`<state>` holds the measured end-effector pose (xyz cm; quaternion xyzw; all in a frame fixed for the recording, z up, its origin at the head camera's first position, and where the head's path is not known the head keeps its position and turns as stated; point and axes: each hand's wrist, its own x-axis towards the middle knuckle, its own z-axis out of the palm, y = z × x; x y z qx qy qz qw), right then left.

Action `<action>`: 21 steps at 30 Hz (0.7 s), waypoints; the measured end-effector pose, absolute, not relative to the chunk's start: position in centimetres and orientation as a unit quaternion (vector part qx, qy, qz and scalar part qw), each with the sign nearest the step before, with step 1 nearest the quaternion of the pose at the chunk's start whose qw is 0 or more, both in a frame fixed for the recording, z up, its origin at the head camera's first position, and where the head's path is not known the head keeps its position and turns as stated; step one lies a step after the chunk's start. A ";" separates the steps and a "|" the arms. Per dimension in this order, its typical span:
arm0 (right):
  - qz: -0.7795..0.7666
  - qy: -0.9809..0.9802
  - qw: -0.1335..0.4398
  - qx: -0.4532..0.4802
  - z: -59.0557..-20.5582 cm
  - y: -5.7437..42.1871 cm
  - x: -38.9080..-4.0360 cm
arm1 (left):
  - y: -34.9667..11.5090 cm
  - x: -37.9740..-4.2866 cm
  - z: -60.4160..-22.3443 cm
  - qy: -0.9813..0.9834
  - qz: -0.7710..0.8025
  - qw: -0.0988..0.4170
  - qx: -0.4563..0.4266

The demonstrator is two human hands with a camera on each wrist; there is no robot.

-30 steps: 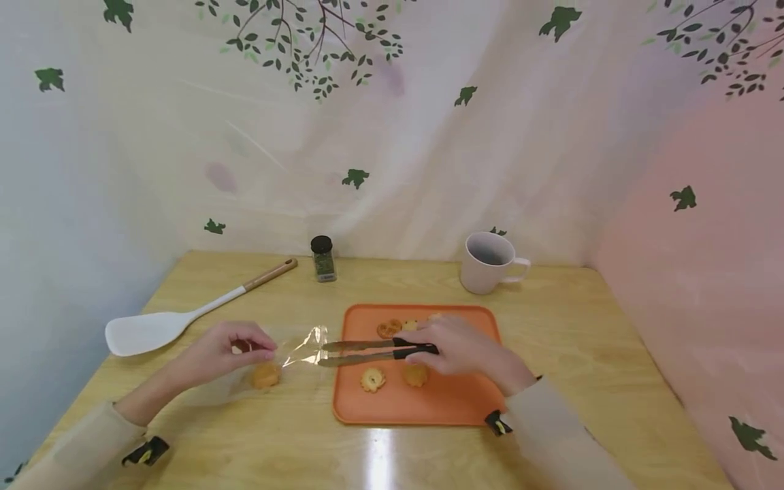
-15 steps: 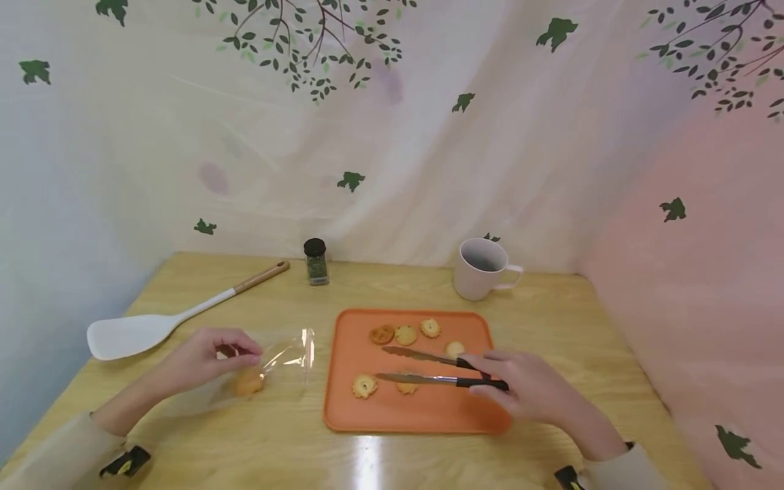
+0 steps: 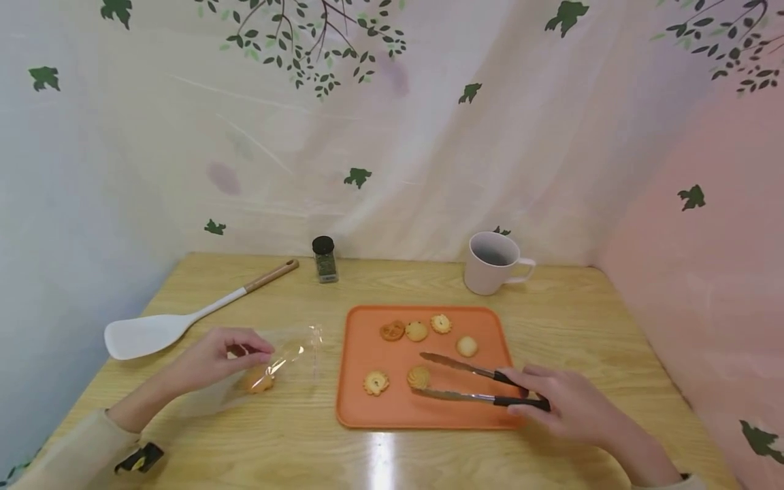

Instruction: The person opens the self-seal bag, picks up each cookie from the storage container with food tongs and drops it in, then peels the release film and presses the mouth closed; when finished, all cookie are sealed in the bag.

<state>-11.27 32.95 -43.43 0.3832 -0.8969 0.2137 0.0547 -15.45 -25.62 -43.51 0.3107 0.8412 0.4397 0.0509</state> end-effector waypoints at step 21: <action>0.200 -0.902 0.016 0.382 -44.3 32.9 -12.2 | -25.5 -15.5 -43.6 0.838 0.449 0.068 0.304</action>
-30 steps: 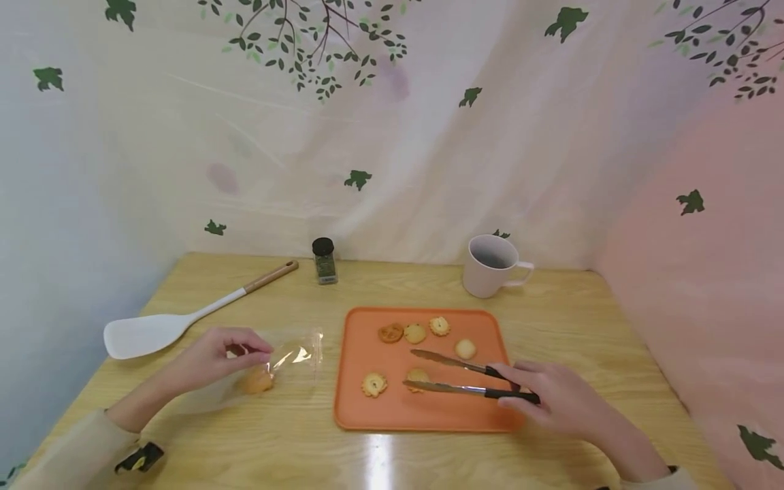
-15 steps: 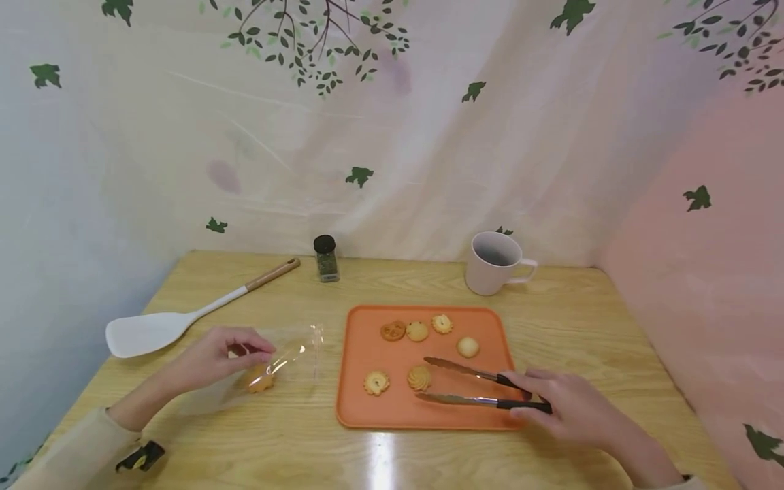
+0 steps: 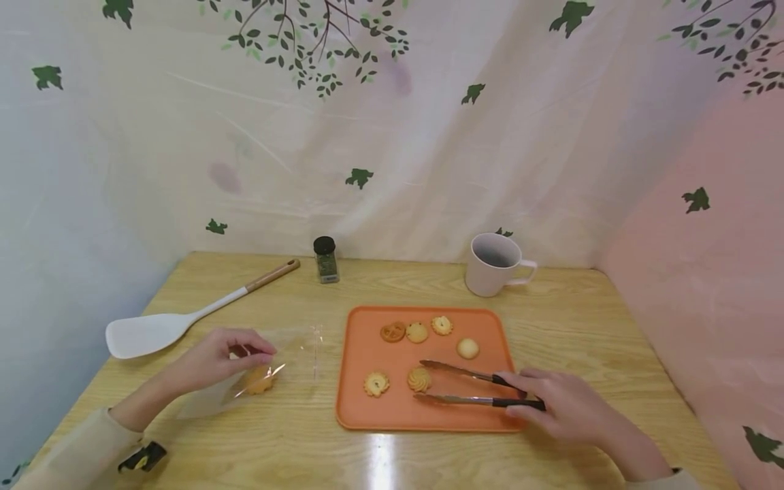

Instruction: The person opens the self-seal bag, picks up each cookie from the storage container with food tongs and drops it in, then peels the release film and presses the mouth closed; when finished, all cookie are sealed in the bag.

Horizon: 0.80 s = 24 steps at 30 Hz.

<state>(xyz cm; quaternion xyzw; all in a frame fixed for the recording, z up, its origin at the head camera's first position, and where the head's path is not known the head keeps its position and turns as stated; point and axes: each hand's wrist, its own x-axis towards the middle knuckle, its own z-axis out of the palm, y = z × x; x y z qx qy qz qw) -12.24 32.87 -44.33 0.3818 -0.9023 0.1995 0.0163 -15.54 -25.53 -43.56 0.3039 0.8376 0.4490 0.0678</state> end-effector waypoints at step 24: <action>0.162 -0.912 -0.054 0.374 -43.1 32.2 -12.8 | -25.0 -15.1 -43.2 0.835 0.448 0.052 0.316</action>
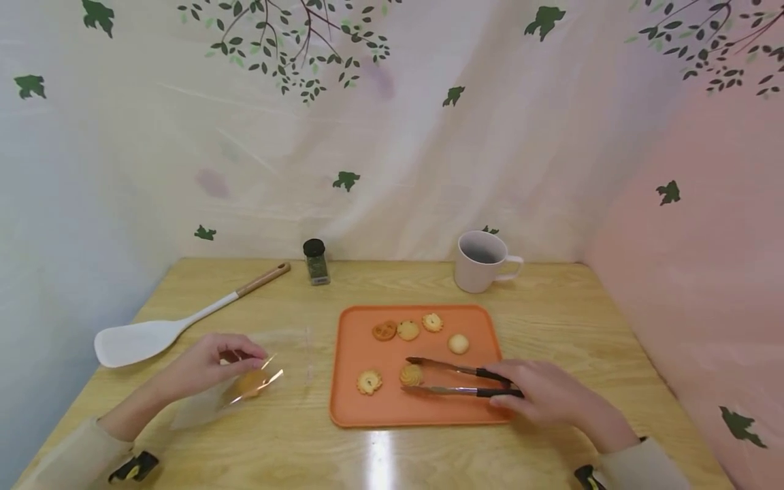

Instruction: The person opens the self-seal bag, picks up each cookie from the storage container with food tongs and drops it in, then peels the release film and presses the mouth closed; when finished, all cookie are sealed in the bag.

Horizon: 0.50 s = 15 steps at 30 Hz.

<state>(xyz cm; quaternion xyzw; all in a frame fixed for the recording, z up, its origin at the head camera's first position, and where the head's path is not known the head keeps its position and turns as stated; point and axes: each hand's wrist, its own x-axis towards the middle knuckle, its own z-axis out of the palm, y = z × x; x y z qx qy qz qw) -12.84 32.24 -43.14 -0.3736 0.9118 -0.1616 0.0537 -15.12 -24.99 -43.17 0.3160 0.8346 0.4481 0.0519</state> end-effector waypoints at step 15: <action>-0.159 0.895 -0.007 -0.417 -43.6 32.1 -13.0 | -25.2 -14.9 -43.2 0.841 0.443 0.056 0.306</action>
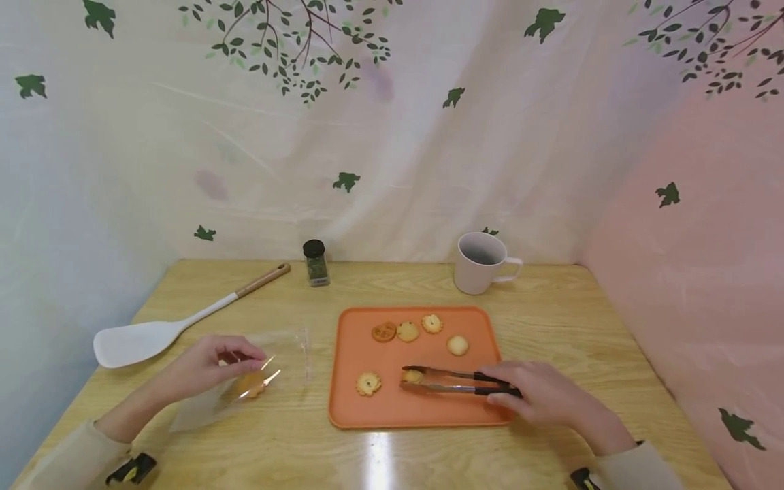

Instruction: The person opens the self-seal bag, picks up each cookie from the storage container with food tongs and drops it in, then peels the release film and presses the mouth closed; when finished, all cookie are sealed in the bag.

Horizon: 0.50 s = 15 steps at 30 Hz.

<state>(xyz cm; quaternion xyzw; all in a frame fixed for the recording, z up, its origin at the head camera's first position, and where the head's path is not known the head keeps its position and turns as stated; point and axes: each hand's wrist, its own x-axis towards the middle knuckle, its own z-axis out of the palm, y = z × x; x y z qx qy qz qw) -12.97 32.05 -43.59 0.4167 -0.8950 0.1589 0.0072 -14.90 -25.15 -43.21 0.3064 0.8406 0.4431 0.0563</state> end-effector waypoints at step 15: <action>0.187 -0.899 -0.018 0.396 -43.1 32.9 -12.9 | -25.2 -15.0 -43.1 0.840 0.446 0.075 0.298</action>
